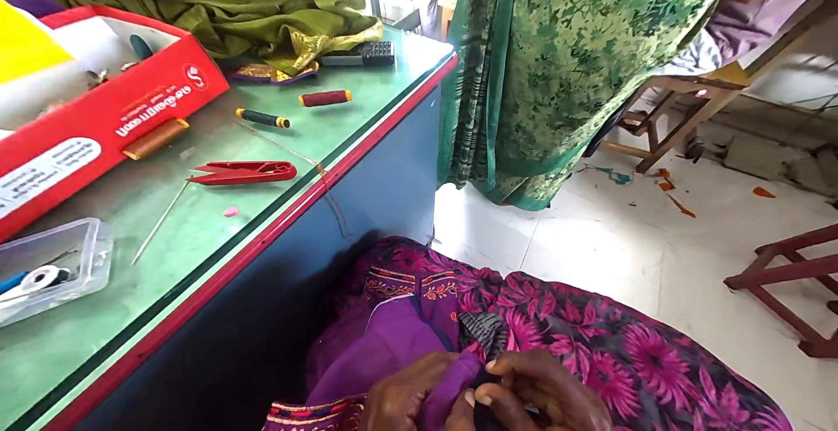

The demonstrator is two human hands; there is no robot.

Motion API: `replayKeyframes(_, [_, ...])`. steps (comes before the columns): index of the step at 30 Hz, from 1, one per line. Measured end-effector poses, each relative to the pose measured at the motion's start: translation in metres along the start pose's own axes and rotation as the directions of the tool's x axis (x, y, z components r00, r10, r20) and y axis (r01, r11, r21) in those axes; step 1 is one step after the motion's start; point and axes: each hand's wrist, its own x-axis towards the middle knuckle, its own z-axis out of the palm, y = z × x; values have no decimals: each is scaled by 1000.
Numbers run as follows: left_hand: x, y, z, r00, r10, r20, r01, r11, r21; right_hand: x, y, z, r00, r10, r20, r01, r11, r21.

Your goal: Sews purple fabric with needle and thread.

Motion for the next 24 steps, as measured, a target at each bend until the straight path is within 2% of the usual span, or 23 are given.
replayKeyframes(9, [-2, -2, 3, 1000, -15, 15, 14, 997, 71, 2, 2, -2, 998, 60, 32, -58, 997, -52])
replayKeyframes(12, [-1, -8, 5, 999, -26, 22, 25, 999, 30, 3, 8, -4, 990, 90, 109, -108, 980, 168])
replayKeyframes(15, [1, -13, 5, 994, -94, 56, 97, 994, -46, 4, 14, -4, 977, 146, 157, -202, 869, 452])
replayKeyframes(17, [1, -14, 4, 987, -144, 73, 149, 987, -64, 5, 16, -4, 978, 157, 135, -206, 822, 531])
replayKeyframes(20, [2, -13, 4, 968, -233, 95, 242, 965, -105, 5, 17, -3, 988, 133, 80, -155, 856, 492])
replayKeyframes(24, [5, -14, 5, 938, -328, 111, 345, 918, -194, 3, 22, -3, 998, 23, 55, -40, 938, 344])
